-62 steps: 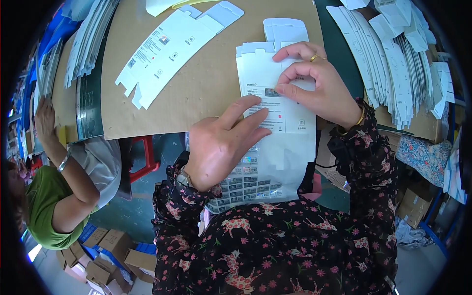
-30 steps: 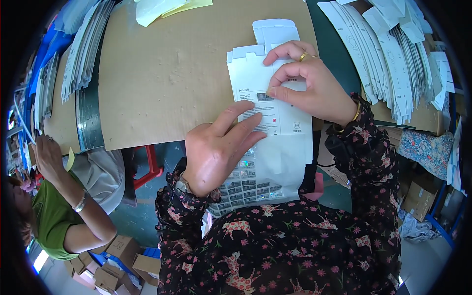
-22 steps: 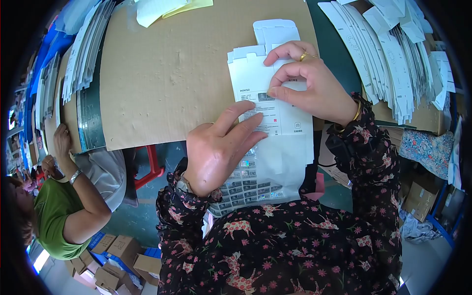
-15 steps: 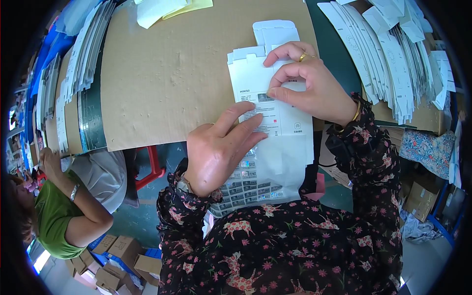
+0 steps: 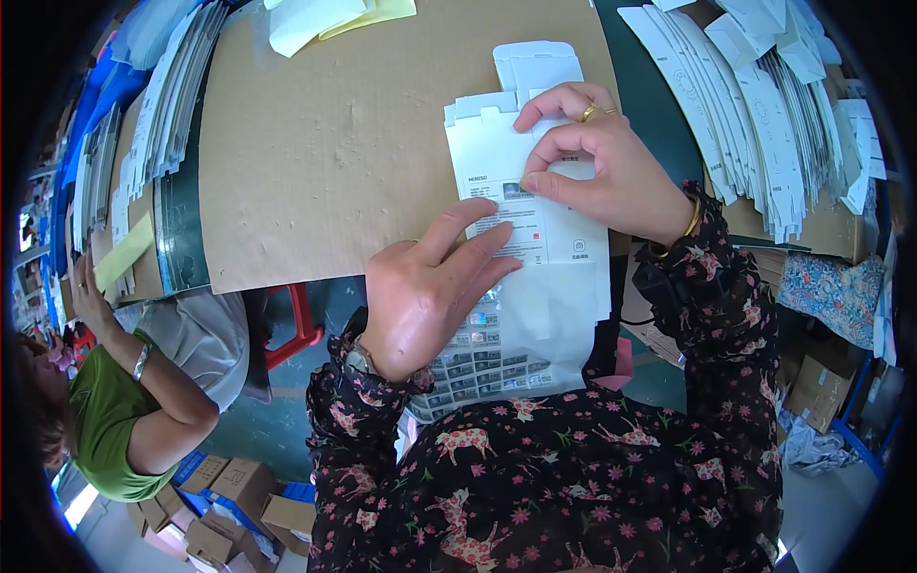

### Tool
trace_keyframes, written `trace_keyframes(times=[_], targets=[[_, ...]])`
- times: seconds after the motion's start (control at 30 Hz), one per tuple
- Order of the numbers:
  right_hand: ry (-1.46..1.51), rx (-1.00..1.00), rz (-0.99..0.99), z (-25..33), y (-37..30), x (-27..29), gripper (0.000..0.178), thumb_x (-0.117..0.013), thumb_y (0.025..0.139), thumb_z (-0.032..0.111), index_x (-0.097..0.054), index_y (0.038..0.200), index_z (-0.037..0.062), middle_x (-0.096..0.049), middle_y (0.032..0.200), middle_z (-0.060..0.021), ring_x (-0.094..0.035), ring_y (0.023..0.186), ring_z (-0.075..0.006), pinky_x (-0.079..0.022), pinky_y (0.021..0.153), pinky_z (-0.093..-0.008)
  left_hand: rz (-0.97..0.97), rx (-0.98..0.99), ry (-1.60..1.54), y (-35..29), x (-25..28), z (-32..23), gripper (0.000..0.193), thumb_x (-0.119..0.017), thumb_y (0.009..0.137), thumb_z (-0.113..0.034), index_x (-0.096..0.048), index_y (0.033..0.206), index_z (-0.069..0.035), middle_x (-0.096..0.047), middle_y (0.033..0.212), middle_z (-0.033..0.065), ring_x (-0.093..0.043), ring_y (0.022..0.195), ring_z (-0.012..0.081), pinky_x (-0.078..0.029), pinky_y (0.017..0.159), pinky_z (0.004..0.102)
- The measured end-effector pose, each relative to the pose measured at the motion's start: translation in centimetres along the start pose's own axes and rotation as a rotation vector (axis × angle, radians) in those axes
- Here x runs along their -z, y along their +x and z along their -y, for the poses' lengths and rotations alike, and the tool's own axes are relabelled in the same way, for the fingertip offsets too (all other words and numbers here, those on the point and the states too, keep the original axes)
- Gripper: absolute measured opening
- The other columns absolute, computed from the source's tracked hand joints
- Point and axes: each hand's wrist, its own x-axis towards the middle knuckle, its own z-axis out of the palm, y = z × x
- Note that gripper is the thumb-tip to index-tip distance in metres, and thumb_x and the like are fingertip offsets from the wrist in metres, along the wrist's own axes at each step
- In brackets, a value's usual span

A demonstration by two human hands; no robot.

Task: The person peels a sticker from a sheet by hand, presses it onto a flat cardboard box, and sets the box aside. They then repeat the process with a second box before moving the materials.

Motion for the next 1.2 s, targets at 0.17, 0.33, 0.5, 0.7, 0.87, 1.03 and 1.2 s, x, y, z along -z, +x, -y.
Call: trace_keyframes(times=[0.17,0.33,0.5,0.7,0.87,1.03,1.2], targets=[[-0.045,0.013,-0.011,0.1,0.0,-0.2,0.007,-0.084,0.088,0.015,-0.08,0.084,0.0103,-0.066,0.134,-0.0008,-0.047,0.141,-0.0295,-0.034,0.122,-0.0458,0.001,0.004,0.003,0.0,0.1,0.0,0.029,-0.091,0.086,-0.022,-0.079,0.109,-0.01,-0.075,0.125,0.0038,-0.076,0.073,0.0192,-0.058,0.06,0.0338],[-0.082,0.008,-0.05,0.6,0.0,-0.8,0.015,-0.086,0.087,0.017,-0.077,0.078,0.0094,-0.067,0.132,-0.0002,-0.048,0.14,-0.0296,-0.035,0.12,-0.0467,-0.001,0.005,-0.001,0.0,0.1,0.0,0.028,-0.091,0.086,-0.022,-0.079,0.109,-0.01,-0.075,0.125,0.0032,-0.075,0.072,0.0195,-0.058,0.06,0.0339],[-0.175,0.001,-0.134,0.8,-0.1,-1.9,0.019,-0.088,0.087,0.019,-0.075,0.098,0.0107,-0.066,0.13,-0.0025,-0.05,0.138,-0.0312,-0.037,0.118,-0.047,-0.001,0.003,0.012,-0.2,0.1,-0.1,0.028,-0.091,0.087,-0.023,-0.079,0.109,-0.011,-0.075,0.125,0.0028,-0.075,0.072,0.0199,-0.058,0.061,0.0341],[-0.037,-0.018,-0.204,-0.3,-0.2,-2.3,0.047,-0.09,0.087,0.02,-0.066,0.127,0.012,-0.066,0.128,-0.0049,-0.053,0.133,-0.0335,-0.039,0.116,-0.0452,-0.002,0.011,0.015,-0.3,0.2,-0.5,0.028,-0.09,0.088,-0.023,-0.08,0.113,-0.012,-0.075,0.126,0.0041,-0.074,0.07,0.0232,-0.059,0.062,0.0356],[-0.151,0.124,-0.385,0.7,-0.9,-1.5,0.042,-0.09,0.088,0.019,-0.068,0.123,0.0099,-0.066,0.125,-0.0054,-0.059,0.124,-0.0274,-0.046,0.109,-0.0406,-0.012,0.1,-0.024,-1.4,1.4,-1.2,0.034,-0.089,0.089,-0.024,-0.08,0.119,-0.01,-0.075,0.121,0.0063,-0.075,0.074,0.0279,-0.061,0.066,0.0368],[0.01,-0.379,-0.376,3.4,-6.3,-0.2,0.031,-0.088,0.094,0.02,-0.071,0.115,0.0046,-0.071,0.108,-0.0038,-0.064,0.095,-0.0127,-0.053,0.083,-0.0287,0.053,0.195,-0.044,-3.2,3.0,-1.5,0.042,-0.088,0.091,-0.025,-0.078,0.129,-0.008,-0.074,0.116,0.008,-0.076,0.081,0.0299,-0.061,0.069,0.0372],[0.257,-0.564,-0.261,2.2,-8.6,-1.1,0.024,-0.085,0.099,0.019,-0.073,0.107,0.0002,-0.072,0.091,0.0,-0.062,0.076,-0.0049,-0.051,0.068,-0.0217,0.095,0.165,-0.074,-3.2,1.5,-1.8,0.052,-0.086,0.093,-0.028,-0.073,0.139,-0.007,-0.074,0.113,0.0095,-0.076,0.085,0.0299,-0.061,0.071,0.0376]])
